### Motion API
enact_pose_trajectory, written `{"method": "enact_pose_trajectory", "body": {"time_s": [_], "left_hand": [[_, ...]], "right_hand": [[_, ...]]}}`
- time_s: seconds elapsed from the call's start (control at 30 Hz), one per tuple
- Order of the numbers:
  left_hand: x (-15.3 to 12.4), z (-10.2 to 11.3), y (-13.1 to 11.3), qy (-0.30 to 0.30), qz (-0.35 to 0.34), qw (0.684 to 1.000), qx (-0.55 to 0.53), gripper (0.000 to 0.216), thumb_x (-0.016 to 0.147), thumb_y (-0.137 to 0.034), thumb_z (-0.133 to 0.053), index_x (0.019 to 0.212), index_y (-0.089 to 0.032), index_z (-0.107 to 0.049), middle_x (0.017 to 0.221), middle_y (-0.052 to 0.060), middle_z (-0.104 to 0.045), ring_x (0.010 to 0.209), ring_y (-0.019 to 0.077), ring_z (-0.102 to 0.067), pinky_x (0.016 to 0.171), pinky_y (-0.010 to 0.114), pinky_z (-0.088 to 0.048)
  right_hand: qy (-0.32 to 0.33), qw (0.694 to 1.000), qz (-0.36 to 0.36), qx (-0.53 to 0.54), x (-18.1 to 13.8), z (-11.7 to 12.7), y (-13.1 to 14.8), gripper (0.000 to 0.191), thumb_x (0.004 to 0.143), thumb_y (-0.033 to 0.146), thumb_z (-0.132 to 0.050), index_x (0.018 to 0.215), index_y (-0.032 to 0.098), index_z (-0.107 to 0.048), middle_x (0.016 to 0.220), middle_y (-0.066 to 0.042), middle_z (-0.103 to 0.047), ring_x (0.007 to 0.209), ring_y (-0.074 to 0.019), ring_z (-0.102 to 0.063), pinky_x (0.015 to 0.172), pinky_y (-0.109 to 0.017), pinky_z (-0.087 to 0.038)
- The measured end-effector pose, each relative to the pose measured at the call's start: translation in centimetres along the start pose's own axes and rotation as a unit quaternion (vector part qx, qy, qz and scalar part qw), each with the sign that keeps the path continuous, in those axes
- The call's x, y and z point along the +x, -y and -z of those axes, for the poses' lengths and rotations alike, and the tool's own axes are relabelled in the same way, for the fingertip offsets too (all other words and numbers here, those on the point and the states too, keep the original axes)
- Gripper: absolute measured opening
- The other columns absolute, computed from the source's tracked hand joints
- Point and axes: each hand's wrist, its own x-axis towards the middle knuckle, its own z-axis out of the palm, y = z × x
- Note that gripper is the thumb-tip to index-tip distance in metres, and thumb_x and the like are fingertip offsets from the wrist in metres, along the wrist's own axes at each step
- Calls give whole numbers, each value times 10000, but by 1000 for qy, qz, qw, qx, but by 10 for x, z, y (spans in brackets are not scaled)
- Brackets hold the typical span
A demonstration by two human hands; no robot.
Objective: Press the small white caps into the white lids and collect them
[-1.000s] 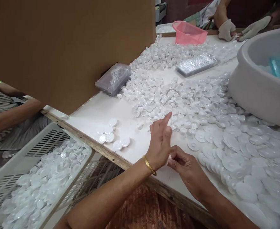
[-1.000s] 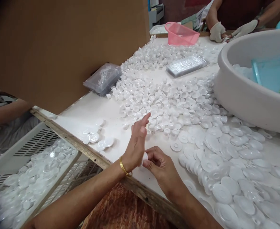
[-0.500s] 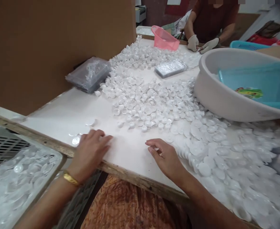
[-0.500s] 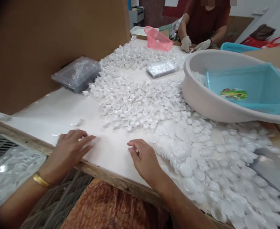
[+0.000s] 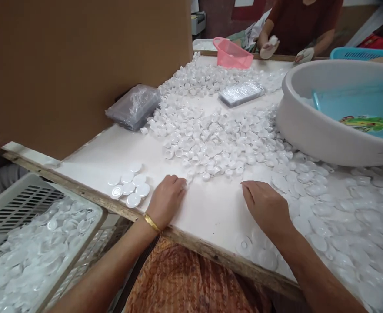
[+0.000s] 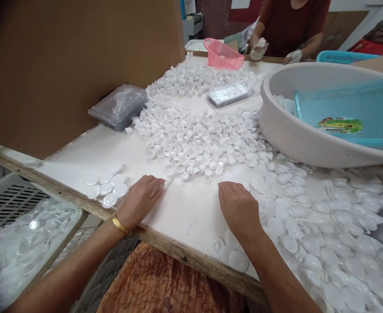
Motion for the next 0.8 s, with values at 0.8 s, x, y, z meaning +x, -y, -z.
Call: {"method": "enact_pose_trajectory", "body": {"time_s": [0.8], "left_hand": [[5, -6, -26, 148, 205, 867, -429, 202, 698, -338, -570, 803, -169, -532, 533, -45, -488, 464, 96, -449, 415, 191, -318]], "right_hand": [[258, 766, -294, 510, 8, -28, 70, 98, 767, 210, -561, 849, 157, -555, 746, -10, -587, 644, -124, -630, 629, -302, -570]]}}
